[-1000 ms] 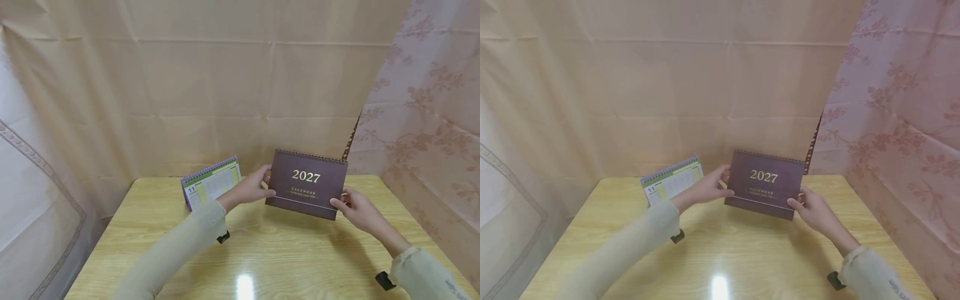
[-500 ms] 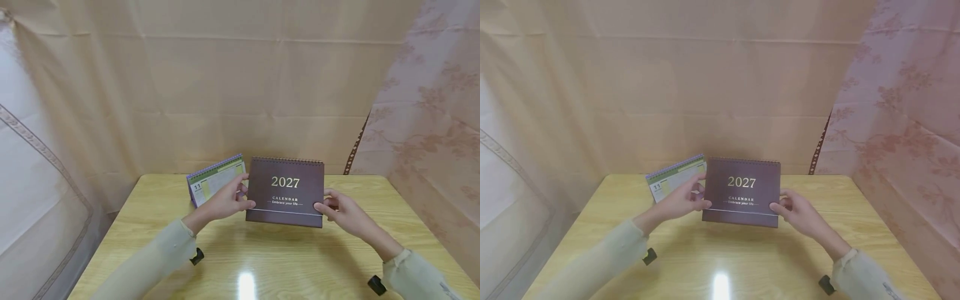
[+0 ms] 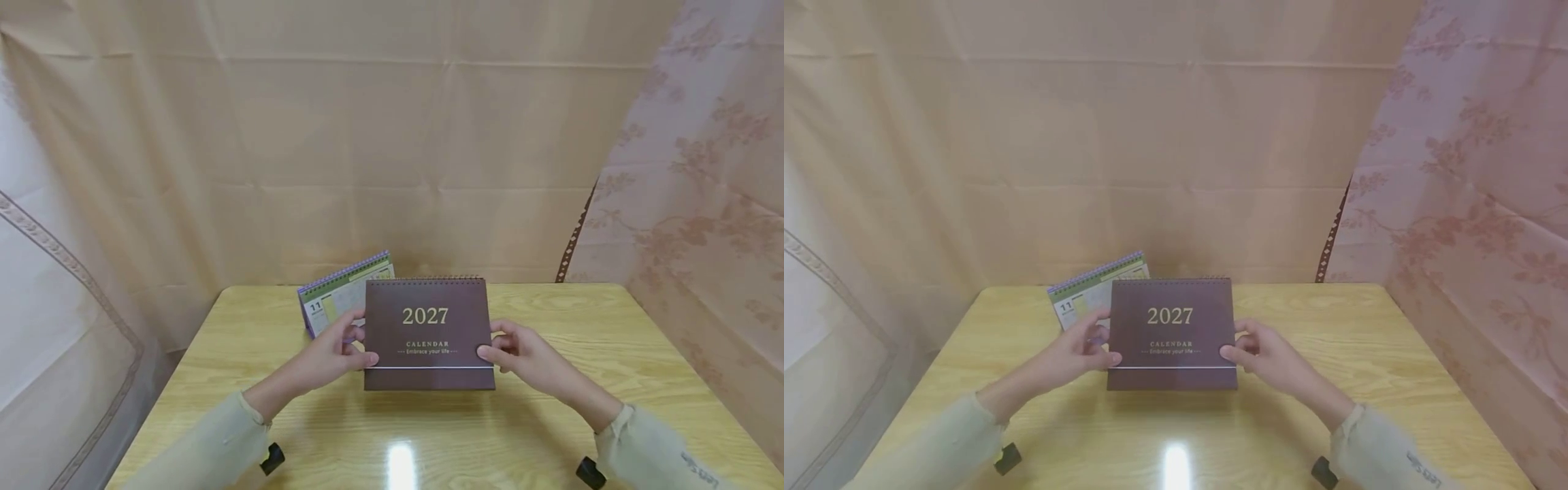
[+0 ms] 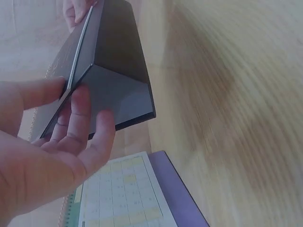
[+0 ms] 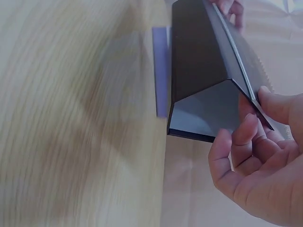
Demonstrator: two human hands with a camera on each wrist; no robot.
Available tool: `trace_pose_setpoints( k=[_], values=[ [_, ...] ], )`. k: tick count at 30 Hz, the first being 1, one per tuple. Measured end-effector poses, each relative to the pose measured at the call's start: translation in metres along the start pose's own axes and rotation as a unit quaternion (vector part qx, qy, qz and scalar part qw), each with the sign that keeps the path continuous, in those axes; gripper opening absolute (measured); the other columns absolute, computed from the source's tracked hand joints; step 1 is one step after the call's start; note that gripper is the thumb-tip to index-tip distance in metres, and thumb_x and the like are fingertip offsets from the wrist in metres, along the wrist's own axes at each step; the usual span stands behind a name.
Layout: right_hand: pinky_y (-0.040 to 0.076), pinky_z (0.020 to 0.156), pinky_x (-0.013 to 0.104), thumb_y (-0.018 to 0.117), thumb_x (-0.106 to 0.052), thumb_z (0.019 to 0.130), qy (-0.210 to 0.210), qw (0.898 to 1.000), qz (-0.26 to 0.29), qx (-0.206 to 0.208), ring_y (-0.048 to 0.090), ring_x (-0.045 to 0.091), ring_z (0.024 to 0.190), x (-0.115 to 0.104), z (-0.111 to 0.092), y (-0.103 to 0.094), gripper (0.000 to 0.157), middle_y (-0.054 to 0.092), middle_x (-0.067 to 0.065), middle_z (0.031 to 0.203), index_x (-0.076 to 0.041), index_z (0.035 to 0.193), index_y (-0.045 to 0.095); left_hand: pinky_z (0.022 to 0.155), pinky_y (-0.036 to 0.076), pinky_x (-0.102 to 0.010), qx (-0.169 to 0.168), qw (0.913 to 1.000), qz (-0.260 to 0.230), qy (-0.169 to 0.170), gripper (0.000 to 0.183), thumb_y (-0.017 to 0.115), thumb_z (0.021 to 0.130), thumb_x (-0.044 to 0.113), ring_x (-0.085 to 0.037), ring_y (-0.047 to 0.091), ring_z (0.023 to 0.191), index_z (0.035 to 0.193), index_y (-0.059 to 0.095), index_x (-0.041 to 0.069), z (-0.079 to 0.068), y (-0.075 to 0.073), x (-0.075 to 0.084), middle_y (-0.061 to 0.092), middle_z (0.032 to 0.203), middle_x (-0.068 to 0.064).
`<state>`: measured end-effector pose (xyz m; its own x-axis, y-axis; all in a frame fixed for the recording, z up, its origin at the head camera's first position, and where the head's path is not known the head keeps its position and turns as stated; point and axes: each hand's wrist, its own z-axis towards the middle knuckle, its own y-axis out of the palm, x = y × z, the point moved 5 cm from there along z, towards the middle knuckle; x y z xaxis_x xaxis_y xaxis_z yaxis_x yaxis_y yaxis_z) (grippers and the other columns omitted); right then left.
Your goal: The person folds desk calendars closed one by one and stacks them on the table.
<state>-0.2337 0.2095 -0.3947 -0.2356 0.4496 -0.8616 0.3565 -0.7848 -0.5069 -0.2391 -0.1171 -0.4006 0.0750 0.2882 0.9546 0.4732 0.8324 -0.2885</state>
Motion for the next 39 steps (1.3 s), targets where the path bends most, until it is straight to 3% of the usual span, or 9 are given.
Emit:
trace_pose_setpoints(
  k=[6, 13, 19, 24, 29, 34, 39],
  values=[
    [0.048, 0.064, 0.030, 0.066, -0.022, 0.101, -0.001, 0.999, 0.025, -0.024, 0.052, 0.014, 0.071, -0.009, -0.004, 0.007, 0.037, 0.060, 0.007, 0.079, 0.003, 0.122, 0.052, 0.087, 0.056, -0.041, -0.020, 0.9981, -0.058, -0.006, 0.086, 0.072, 0.095, 0.008, -0.020, 0.064, 0.089, 0.159, 0.015, 0.003, -0.012, -0.003, 0.000, 0.043, 0.112, -0.011],
    [0.052, 0.086, 0.034, 0.069, -0.026, 0.099, 0.040, 0.997, 0.060, -0.007, 0.064, 0.020, 0.090, -0.005, -0.003, 0.004, 0.039, 0.069, 0.010, 0.092, 0.003, 0.121, 0.057, 0.089, 0.057, -0.042, -0.020, 0.9967, -0.078, -0.010, 0.084, 0.072, 0.094, 0.007, -0.020, 0.066, 0.089, 0.158, 0.018, 0.003, -0.013, -0.003, 0.002, 0.046, 0.111, -0.010],
    [0.044, 0.102, 0.049, 0.064, -0.029, 0.102, 0.053, 0.993, 0.101, -0.007, 0.053, 0.031, 0.124, -0.006, -0.007, 0.004, 0.036, 0.062, 0.015, 0.121, -0.002, 0.125, 0.057, 0.091, 0.056, -0.047, -0.020, 0.9935, -0.110, -0.022, 0.071, 0.072, 0.094, 0.007, -0.022, 0.068, 0.092, 0.151, 0.030, 0.002, -0.011, -0.005, 0.003, 0.057, 0.116, -0.014],
    [0.047, 0.104, 0.052, 0.060, -0.028, 0.104, 0.061, 0.983, 0.169, -0.025, 0.056, 0.031, 0.125, -0.006, -0.010, 0.008, 0.037, 0.045, 0.018, 0.141, -0.003, 0.129, 0.047, 0.089, 0.057, -0.045, -0.001, 0.9927, -0.120, -0.016, 0.061, 0.071, 0.094, 0.006, -0.023, 0.067, 0.095, 0.145, 0.038, 0.000, -0.009, -0.007, 0.006, 0.061, 0.113, -0.015],
    [0.051, 0.097, 0.052, 0.052, -0.023, 0.108, 0.033, 0.966, 0.247, -0.062, 0.058, 0.026, 0.117, -0.005, -0.007, 0.014, 0.032, 0.044, 0.019, 0.135, -0.001, 0.131, 0.047, 0.089, 0.057, -0.043, 0.012, 0.9940, -0.108, -0.007, 0.063, 0.070, 0.095, 0.007, -0.021, 0.066, 0.096, 0.147, 0.037, -0.003, -0.011, -0.004, 0.007, 0.060, 0.116, -0.016],
    [0.051, 0.094, 0.056, 0.048, -0.024, 0.109, 0.030, 0.959, 0.275, -0.065, 0.057, 0.025, 0.115, -0.003, -0.007, 0.018, 0.027, 0.044, 0.016, 0.131, -0.004, 0.128, 0.048, 0.091, 0.057, -0.042, 0.021, 0.9974, -0.064, 0.023, 0.069, 0.066, 0.099, 0.009, -0.023, 0.062, 0.101, 0.155, 0.029, -0.002, -0.014, -0.001, 0.007, 0.056, 0.124, -0.020],
    [0.050, 0.094, 0.058, 0.047, -0.023, 0.110, 0.032, 0.954, 0.291, -0.068, 0.056, 0.025, 0.115, -0.004, -0.009, 0.021, 0.024, 0.043, 0.016, 0.130, -0.006, 0.127, 0.049, 0.102, 0.048, -0.050, 0.024, 0.9988, -0.016, 0.041, 0.073, 0.065, 0.101, 0.018, -0.033, 0.049, 0.126, 0.161, 0.023, 0.009, -0.018, 0.003, 0.004, 0.044, 0.142, -0.017]
  ],
)
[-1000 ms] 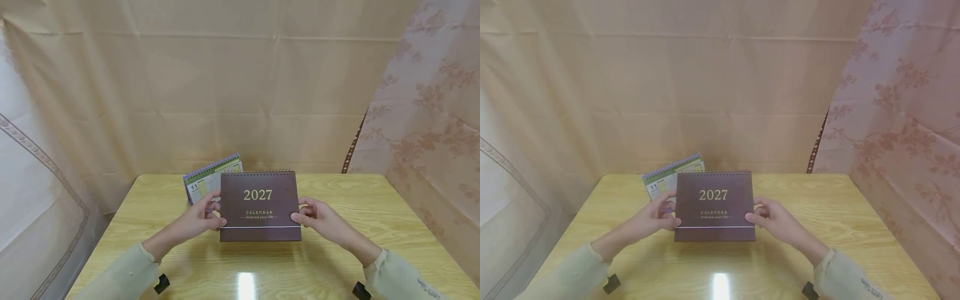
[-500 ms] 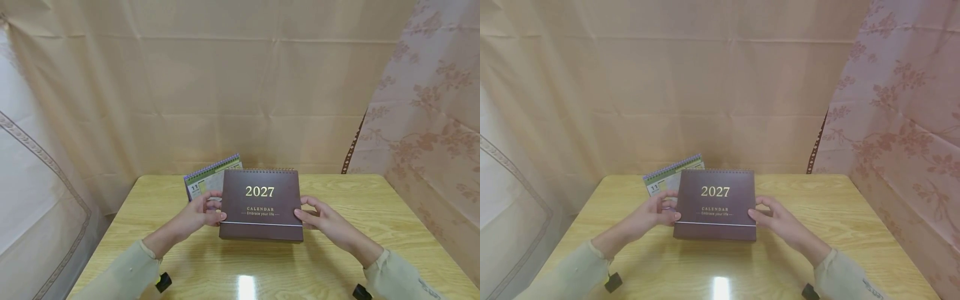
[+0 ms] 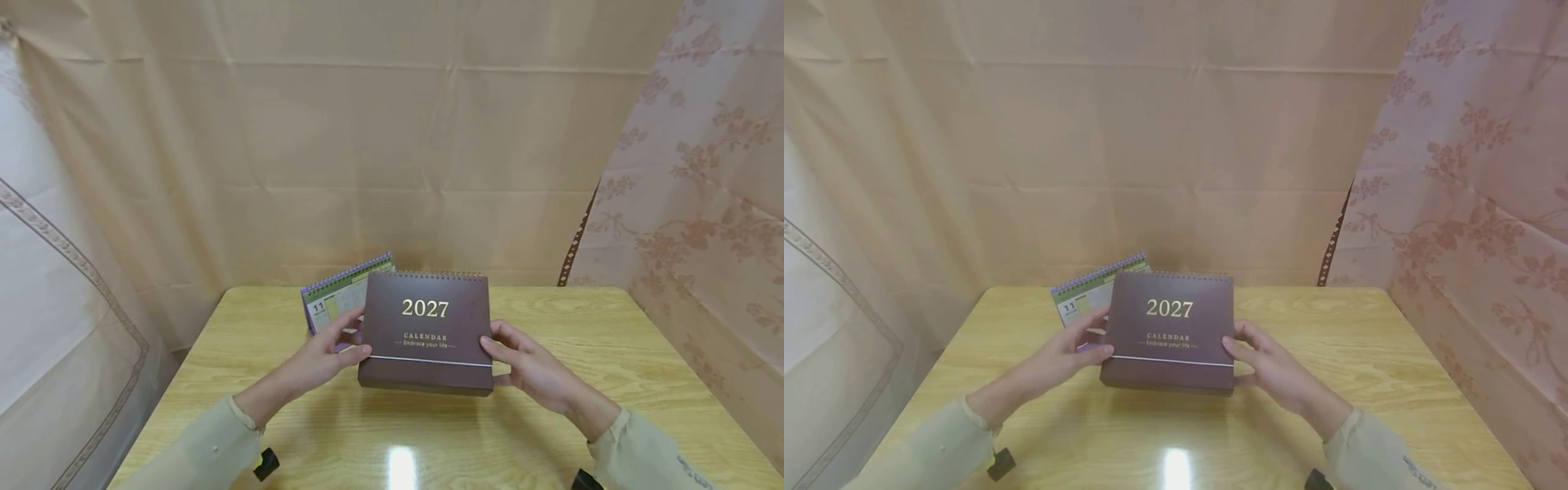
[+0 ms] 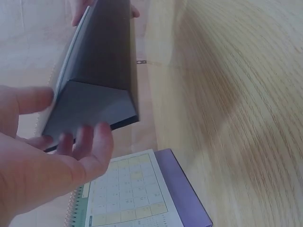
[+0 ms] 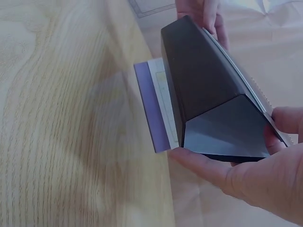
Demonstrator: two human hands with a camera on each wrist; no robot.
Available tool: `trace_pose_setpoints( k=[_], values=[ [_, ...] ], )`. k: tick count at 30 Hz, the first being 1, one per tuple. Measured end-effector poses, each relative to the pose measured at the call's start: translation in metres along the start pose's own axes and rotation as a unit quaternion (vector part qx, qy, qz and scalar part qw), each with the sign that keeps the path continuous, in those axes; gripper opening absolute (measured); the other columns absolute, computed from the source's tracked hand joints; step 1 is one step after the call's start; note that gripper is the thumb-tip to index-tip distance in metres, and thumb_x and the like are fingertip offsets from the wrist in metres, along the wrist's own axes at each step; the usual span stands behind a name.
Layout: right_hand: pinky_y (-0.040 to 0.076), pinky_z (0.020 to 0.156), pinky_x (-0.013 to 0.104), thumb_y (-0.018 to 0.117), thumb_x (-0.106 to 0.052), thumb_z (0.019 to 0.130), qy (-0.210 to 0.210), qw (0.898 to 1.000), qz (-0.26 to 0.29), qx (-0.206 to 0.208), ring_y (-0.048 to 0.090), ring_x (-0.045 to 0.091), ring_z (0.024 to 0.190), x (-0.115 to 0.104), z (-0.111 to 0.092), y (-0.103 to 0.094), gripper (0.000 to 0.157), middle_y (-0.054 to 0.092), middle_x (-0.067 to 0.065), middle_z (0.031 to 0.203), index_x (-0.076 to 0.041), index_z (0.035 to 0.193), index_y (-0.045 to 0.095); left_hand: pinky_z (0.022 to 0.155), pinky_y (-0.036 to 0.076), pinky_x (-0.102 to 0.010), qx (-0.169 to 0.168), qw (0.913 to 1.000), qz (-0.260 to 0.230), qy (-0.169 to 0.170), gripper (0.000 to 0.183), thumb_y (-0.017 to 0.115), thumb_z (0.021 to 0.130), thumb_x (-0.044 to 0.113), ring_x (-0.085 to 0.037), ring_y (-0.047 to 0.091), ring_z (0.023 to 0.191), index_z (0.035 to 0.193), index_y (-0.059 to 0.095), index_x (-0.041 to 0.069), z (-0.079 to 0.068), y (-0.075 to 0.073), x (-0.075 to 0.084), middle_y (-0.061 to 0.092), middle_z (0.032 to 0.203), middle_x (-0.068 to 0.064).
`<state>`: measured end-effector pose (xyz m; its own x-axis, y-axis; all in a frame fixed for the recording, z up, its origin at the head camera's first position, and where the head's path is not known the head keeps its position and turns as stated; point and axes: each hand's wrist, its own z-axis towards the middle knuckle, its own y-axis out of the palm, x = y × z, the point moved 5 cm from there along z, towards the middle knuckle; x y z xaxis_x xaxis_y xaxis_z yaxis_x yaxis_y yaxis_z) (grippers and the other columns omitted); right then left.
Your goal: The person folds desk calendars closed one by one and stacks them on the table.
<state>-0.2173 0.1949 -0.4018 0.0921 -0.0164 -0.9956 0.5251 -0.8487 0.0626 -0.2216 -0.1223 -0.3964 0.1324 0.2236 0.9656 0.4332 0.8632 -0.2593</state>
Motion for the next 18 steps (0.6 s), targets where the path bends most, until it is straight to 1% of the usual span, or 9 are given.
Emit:
trace_pose_setpoints(
  k=[2, 4, 5, 6, 8, 9, 12, 15, 18],
  values=[
    [0.050, 0.094, 0.058, 0.048, -0.024, 0.109, -0.002, 1.000, -0.003, 0.003, 0.057, 0.025, 0.115, 0.000, 0.000, 0.001, 0.024, 0.045, 0.015, 0.130, -0.007, 0.127, 0.049, 0.109, 0.040, -0.056, -0.003, 1.0000, 0.002, -0.001, 0.076, 0.065, 0.101, 0.023, -0.037, 0.039, 0.138, 0.163, 0.020, 0.017, -0.001, 0.001, -0.004, 0.036, 0.154, -0.013],
    [0.051, 0.095, 0.057, 0.048, -0.024, 0.109, -0.003, 1.000, -0.006, 0.007, 0.057, 0.025, 0.115, -0.001, -0.001, 0.001, 0.025, 0.046, 0.015, 0.129, -0.007, 0.127, 0.049, 0.114, 0.030, -0.062, -0.013, 0.9999, -0.003, -0.006, 0.079, 0.064, 0.102, 0.027, -0.040, 0.028, 0.147, 0.164, 0.015, 0.025, -0.003, 0.003, -0.007, 0.026, 0.162, -0.011],
    [0.051, 0.095, 0.056, 0.049, -0.025, 0.109, -0.003, 1.000, -0.008, 0.009, 0.057, 0.025, 0.115, -0.002, -0.001, 0.001, 0.026, 0.046, 0.015, 0.129, -0.007, 0.128, 0.049, 0.114, 0.027, -0.064, -0.020, 0.9997, -0.007, -0.008, 0.080, 0.063, 0.102, 0.028, -0.040, 0.024, 0.148, 0.164, 0.012, 0.029, -0.003, 0.004, -0.008, 0.021, 0.164, -0.011],
    [0.051, 0.095, 0.056, 0.049, -0.025, 0.109, -0.002, 1.000, -0.010, 0.011, 0.058, 0.026, 0.115, -0.002, -0.002, 0.001, 0.027, 0.047, 0.015, 0.129, -0.007, 0.128, 0.049, 0.114, 0.027, -0.065, -0.029, 0.9994, -0.014, -0.013, 0.081, 0.061, 0.103, 0.029, -0.041, 0.021, 0.149, 0.164, 0.008, 0.032, -0.004, 0.006, -0.009, 0.017, 0.166, -0.013],
    [0.051, 0.095, 0.055, 0.050, -0.026, 0.109, 0.003, 1.000, -0.009, 0.016, 0.058, 0.026, 0.115, -0.003, -0.002, 0.001, 0.028, 0.047, 0.015, 0.130, -0.006, 0.129, 0.049, 0.112, 0.032, -0.064, -0.046, 0.9983, -0.031, -0.019, 0.082, 0.058, 0.105, 0.030, -0.043, 0.022, 0.148, 0.163, 0.001, 0.037, -0.005, 0.009, -0.012, 0.013, 0.166, -0.018],
    [0.051, 0.094, 0.055, 0.050, -0.026, 0.109, 0.006, 1.000, -0.009, 0.018, 0.058, 0.026, 0.114, -0.003, -0.002, 0.001, 0.029, 0.047, 0.015, 0.130, -0.006, 0.129, 0.049, 0.110, 0.036, -0.062, -0.051, 0.9977, -0.037, -0.023, 0.082, 0.056, 0.106, 0.031, -0.044, 0.024, 0.147, 0.163, -0.001, 0.038, -0.006, 0.011, -0.013, 0.012, 0.166, -0.021],
    [0.052, 0.093, 0.056, 0.051, -0.028, 0.108, 0.015, 1.000, -0.008, 0.022, 0.059, 0.027, 0.113, -0.003, -0.002, 0.001, 0.031, 0.047, 0.016, 0.130, -0.005, 0.130, 0.049, 0.100, 0.049, -0.054, -0.057, 0.9964, -0.054, -0.031, 0.081, 0.055, 0.106, 0.033, -0.045, 0.031, 0.143, 0.162, -0.004, 0.042, -0.007, 0.013, -0.016, 0.011, 0.164, -0.027],
    [0.052, 0.092, 0.056, 0.052, -0.028, 0.108, 0.021, 0.999, -0.006, 0.024, 0.060, 0.028, 0.112, -0.002, -0.002, 0.001, 0.033, 0.047, 0.017, 0.130, -0.005, 0.131, 0.048, 0.096, 0.052, -0.050, -0.046, 0.9970, -0.053, -0.033, 0.081, 0.057, 0.105, 0.034, -0.043, 0.037, 0.140, 0.161, 0.000, 0.044, -0.006, 0.012, -0.017, 0.016, 0.163, -0.025],
    [0.052, 0.092, 0.057, 0.052, -0.027, 0.108, 0.020, 1.000, -0.003, 0.021, 0.060, 0.029, 0.112, -0.002, -0.003, 0.001, 0.033, 0.047, 0.017, 0.130, -0.004, 0.132, 0.047, 0.095, 0.053, -0.050, -0.039, 0.9972, -0.055, -0.033, 0.081, 0.059, 0.104, 0.035, -0.040, 0.041, 0.137, 0.161, 0.002, 0.045, -0.006, 0.011, -0.017, 0.022, 0.161, -0.021]
  ],
)
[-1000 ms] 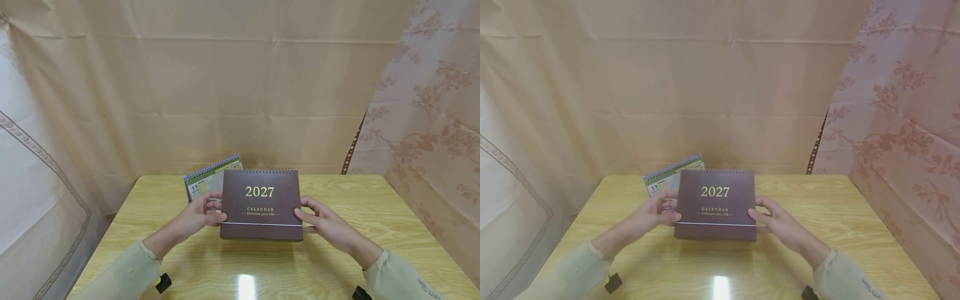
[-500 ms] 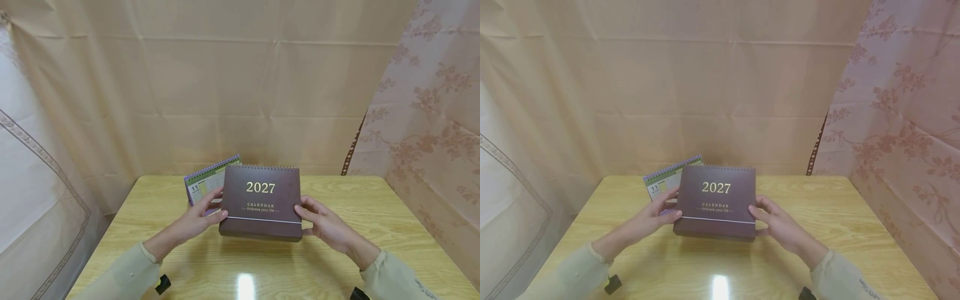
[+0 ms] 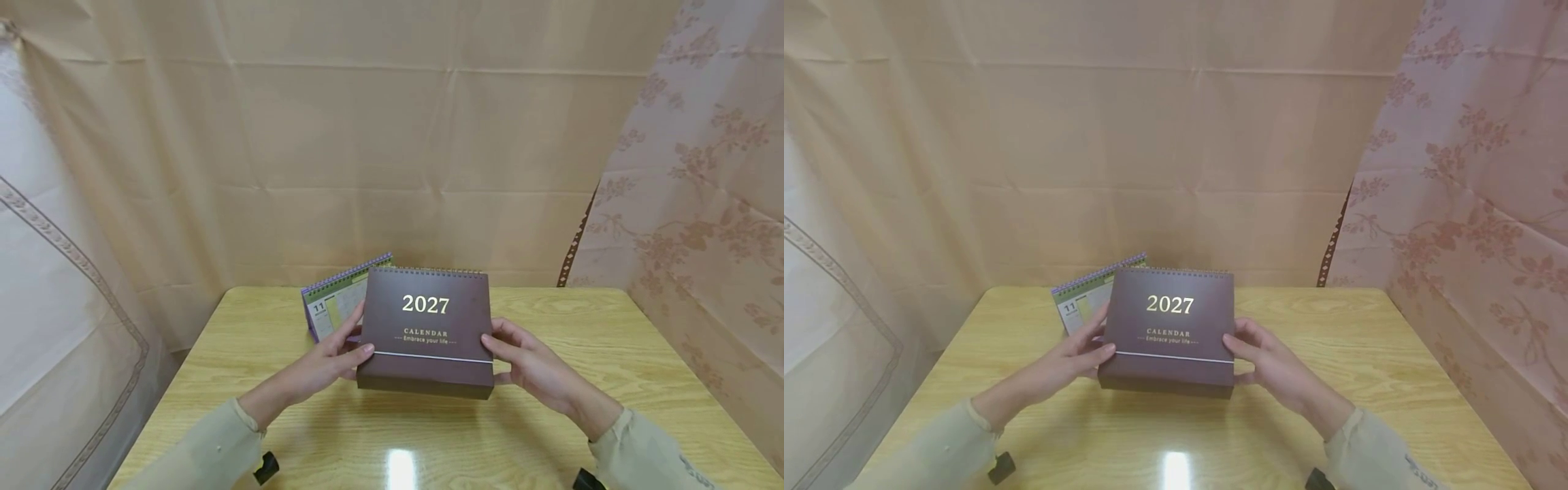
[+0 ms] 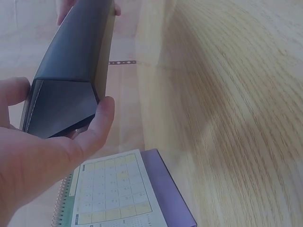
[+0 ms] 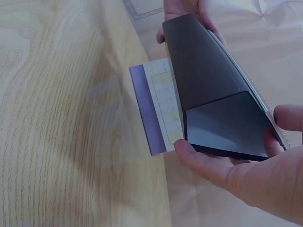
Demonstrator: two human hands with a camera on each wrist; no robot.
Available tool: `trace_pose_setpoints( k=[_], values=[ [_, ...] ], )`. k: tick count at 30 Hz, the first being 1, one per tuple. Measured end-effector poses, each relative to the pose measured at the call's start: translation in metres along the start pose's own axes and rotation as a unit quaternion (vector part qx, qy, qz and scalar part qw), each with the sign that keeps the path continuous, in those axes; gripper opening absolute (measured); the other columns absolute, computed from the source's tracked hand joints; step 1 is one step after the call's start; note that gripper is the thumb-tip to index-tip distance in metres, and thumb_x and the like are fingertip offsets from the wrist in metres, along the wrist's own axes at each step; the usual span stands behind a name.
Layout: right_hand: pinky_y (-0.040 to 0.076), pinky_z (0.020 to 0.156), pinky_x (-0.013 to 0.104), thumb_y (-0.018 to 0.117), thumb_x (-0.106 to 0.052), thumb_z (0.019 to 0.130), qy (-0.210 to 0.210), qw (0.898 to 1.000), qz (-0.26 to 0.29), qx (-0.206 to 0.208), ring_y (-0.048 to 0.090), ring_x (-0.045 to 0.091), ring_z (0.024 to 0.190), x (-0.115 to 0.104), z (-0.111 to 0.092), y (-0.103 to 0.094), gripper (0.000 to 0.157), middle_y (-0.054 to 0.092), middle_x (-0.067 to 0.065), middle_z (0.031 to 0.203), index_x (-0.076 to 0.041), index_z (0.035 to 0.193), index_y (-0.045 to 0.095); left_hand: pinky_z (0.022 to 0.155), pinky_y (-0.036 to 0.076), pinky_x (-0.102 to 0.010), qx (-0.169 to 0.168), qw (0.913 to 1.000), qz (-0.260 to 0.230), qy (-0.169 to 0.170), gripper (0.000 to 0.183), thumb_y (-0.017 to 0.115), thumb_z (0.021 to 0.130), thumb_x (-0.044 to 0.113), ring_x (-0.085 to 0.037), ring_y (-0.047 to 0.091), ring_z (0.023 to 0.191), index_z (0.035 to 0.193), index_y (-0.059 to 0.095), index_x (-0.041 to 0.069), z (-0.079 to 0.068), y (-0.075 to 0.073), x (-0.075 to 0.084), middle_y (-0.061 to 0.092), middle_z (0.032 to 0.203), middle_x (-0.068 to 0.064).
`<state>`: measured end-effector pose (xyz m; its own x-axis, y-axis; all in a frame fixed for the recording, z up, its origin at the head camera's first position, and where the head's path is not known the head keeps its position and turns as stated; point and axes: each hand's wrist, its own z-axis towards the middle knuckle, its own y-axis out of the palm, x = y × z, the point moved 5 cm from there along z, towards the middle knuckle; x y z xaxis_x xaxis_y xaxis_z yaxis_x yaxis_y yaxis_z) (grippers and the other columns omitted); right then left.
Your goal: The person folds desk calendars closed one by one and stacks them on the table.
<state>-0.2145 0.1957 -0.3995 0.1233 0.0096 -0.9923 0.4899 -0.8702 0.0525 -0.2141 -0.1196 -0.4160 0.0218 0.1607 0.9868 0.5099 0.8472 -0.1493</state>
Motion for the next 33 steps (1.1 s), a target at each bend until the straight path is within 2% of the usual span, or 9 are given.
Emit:
trace_pose_setpoints(
  k=[6, 13, 27, 33],
  values=[
    [0.052, 0.092, 0.058, 0.053, -0.022, 0.107, -0.008, 1.000, 0.002, -0.002, 0.061, 0.029, 0.113, 0.0004, -0.0013, -0.0007, 0.036, 0.046, 0.018, 0.134, -0.007, 0.139, 0.043, 0.093, 0.054, -0.049, -0.001, 0.9999, -0.008, 0.006, 0.082, 0.059, 0.104, 0.033, -0.039, 0.045, 0.134, 0.162, 0.002, 0.041, 0.0000, 0.0007, 0.0007, 0.026, 0.159, -0.021],
    [0.052, 0.092, 0.058, 0.053, -0.020, 0.107, -0.007, 1.000, -0.006, 0.005, 0.059, 0.030, 0.115, -0.0004, -0.0020, -0.0017, 0.044, 0.042, 0.021, 0.138, -0.006, 0.145, 0.037, 0.090, 0.056, -0.048, -0.003, 0.9998, -0.019, 0.006, 0.081, 0.059, 0.104, 0.031, -0.038, 0.048, 0.132, 0.162, 0.003, 0.043, 0.0007, 0.0020, 0.0013, 0.028, 0.158, -0.021],
    [0.053, 0.092, 0.056, 0.053, -0.019, 0.107, -0.013, 1.000, -0.008, -0.012, 0.057, 0.029, 0.116, -0.0023, -0.0031, 0.0005, 0.043, 0.047, 0.018, 0.133, -0.006, 0.145, 0.037, 0.092, 0.056, -0.048, -0.001, 0.9999, -0.017, 0.001, 0.082, 0.061, 0.103, 0.031, -0.037, 0.050, 0.129, 0.163, 0.005, 0.041, -0.0017, 0.0023, 0.0032, 0.028, 0.157, -0.022],
    [0.053, 0.092, 0.056, 0.053, -0.020, 0.107, -0.006, 1.000, -0.009, -0.010, 0.058, 0.028, 0.116, -0.0031, -0.0032, -0.0013, 0.045, 0.049, 0.017, 0.133, -0.005, 0.146, 0.036, 0.090, 0.056, -0.049, -0.004, 0.9998, -0.018, 0.003, 0.084, 0.061, 0.104, 0.030, -0.038, 0.051, 0.127, 0.164, 0.002, 0.034, -0.0021, 0.0031, 0.0062, 0.024, 0.158, -0.025]
  ],
)
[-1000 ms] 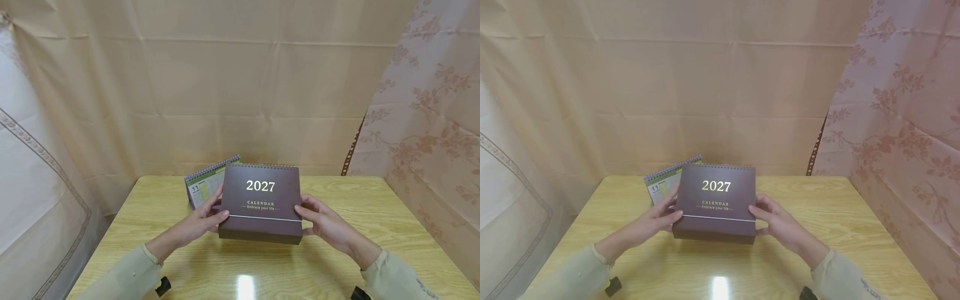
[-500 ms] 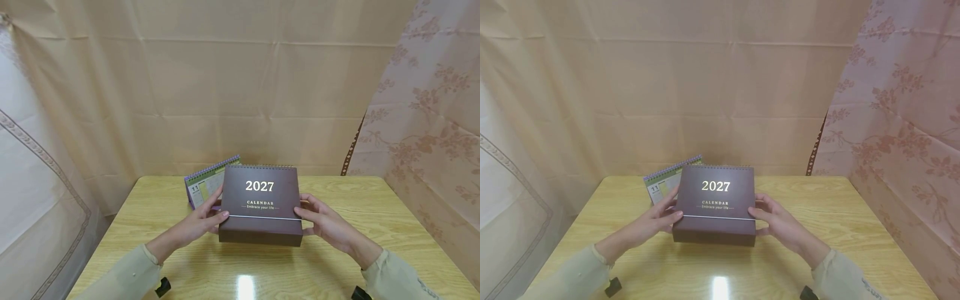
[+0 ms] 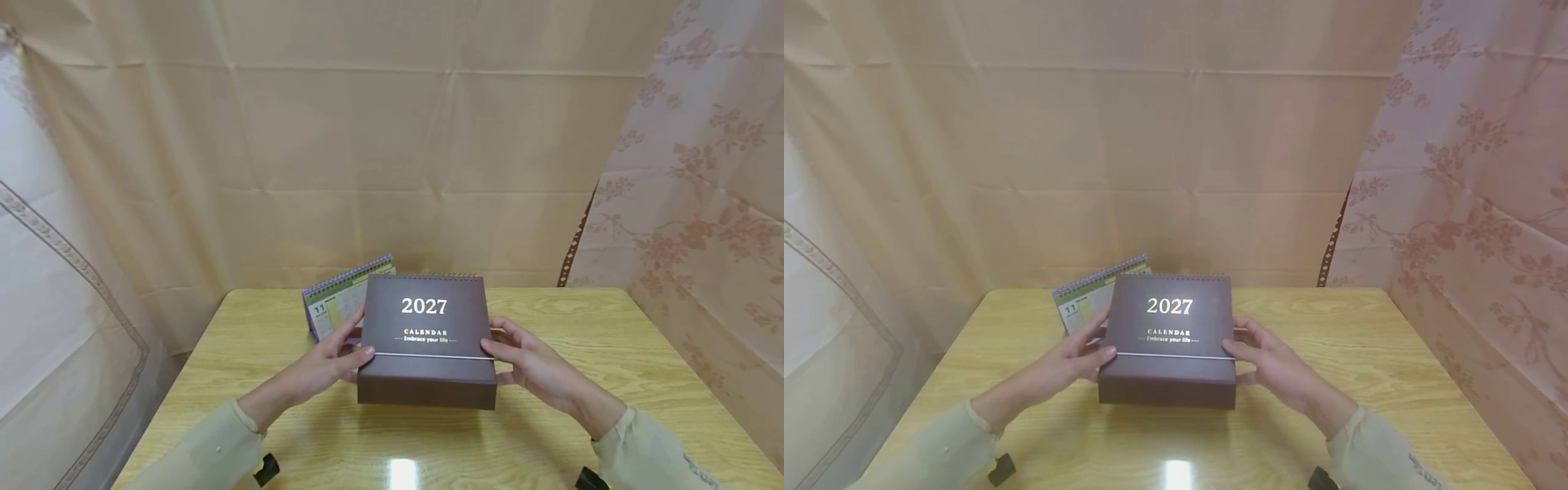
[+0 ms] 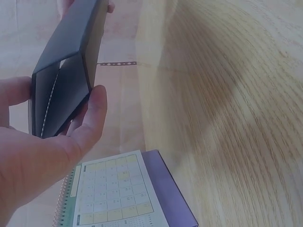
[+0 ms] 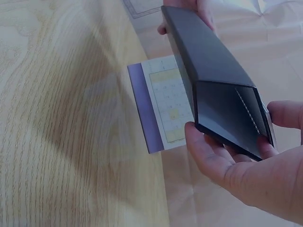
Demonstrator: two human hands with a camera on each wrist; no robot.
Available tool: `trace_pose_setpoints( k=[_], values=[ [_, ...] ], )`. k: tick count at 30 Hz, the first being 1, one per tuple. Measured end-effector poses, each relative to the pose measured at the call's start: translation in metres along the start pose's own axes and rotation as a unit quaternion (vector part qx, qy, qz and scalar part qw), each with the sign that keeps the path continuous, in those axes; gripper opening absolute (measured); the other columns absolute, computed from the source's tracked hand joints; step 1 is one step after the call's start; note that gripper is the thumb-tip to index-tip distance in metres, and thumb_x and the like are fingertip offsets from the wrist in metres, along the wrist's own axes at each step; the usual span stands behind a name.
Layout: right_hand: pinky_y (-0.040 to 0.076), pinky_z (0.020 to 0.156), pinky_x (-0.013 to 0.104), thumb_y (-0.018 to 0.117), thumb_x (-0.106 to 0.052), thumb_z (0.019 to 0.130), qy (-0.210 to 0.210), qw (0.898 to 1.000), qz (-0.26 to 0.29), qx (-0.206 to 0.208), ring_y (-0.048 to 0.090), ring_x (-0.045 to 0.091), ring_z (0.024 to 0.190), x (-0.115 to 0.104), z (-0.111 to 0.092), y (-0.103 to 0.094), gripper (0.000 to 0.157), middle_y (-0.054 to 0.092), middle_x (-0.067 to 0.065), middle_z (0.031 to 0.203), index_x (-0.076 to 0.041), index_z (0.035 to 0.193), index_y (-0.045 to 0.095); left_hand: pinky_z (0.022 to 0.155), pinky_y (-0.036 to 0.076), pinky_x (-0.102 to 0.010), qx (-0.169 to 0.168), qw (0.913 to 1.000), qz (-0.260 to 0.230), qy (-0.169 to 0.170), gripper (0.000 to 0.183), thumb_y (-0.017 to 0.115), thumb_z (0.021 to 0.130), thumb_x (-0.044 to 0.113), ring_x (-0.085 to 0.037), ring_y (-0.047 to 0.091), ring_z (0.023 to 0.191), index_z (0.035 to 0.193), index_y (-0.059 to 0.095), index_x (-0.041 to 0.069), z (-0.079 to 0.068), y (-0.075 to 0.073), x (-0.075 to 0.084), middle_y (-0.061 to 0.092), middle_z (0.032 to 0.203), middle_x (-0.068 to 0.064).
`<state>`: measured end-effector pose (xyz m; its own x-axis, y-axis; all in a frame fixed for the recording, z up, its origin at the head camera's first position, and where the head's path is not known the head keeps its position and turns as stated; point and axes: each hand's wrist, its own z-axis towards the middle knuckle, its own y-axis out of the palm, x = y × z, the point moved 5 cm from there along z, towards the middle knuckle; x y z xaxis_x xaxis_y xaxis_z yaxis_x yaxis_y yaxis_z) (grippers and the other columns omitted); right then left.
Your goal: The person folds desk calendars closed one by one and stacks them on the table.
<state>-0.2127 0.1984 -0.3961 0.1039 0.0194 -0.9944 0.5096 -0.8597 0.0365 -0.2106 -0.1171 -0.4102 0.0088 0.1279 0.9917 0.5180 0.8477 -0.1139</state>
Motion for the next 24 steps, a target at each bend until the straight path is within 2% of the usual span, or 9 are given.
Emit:
trace_pose_setpoints(
  k=[5, 12, 16, 24],
  values=[
    [0.053, 0.091, 0.054, 0.054, -0.020, 0.107, 0.000, 1.000, -0.011, 0.004, 0.059, 0.027, 0.115, 0.0007, 0.0008, -0.0004, 0.044, 0.049, 0.017, 0.131, -0.004, 0.144, 0.037, 0.087, 0.058, -0.048, -0.006, 0.9999, -0.015, -0.007, 0.086, 0.062, 0.103, 0.028, -0.037, 0.057, 0.120, 0.165, 0.002, 0.027, 0.0020, -0.0003, -0.0011, 0.025, 0.156, -0.027],
    [0.055, 0.087, 0.050, 0.054, -0.020, 0.107, -0.001, 1.000, -0.020, -0.005, 0.059, 0.029, 0.113, -0.0005, 0.0004, 0.0016, 0.046, 0.049, 0.018, 0.131, -0.004, 0.145, 0.035, 0.086, 0.058, -0.048, -0.001, 0.9997, -0.013, -0.020, 0.087, 0.064, 0.101, 0.031, -0.035, 0.057, 0.119, 0.165, 0.005, 0.028, 0.0043, -0.0031, -0.0032, 0.027, 0.155, -0.024],
    [0.055, 0.086, 0.052, 0.053, -0.021, 0.107, 0.005, 1.000, -0.018, -0.007, 0.059, 0.030, 0.114, 0.0005, 0.0009, 0.0014, 0.048, 0.048, 0.018, 0.134, -0.007, 0.148, 0.033, 0.086, 0.058, -0.049, -0.003, 0.9996, -0.023, -0.018, 0.087, 0.065, 0.101, 0.029, -0.035, 0.059, 0.117, 0.165, 0.005, 0.028, 0.0058, -0.0043, -0.0034, 0.030, 0.153, -0.023],
    [0.057, 0.080, 0.052, 0.052, -0.021, 0.107, 0.019, 1.000, -0.010, -0.017, 0.059, 0.032, 0.112, 0.0063, 0.0025, 0.0006, 0.051, 0.048, 0.018, 0.134, -0.012, 0.152, 0.030, 0.084, 0.058, -0.049, -0.006, 0.9993, -0.036, -0.006, 0.086, 0.063, 0.102, 0.023, -0.031, 0.062, 0.110, 0.165, 0.004, 0.019, 0.0034, -0.0038, -0.0034, 0.032, 0.148, -0.026]
  ],
)
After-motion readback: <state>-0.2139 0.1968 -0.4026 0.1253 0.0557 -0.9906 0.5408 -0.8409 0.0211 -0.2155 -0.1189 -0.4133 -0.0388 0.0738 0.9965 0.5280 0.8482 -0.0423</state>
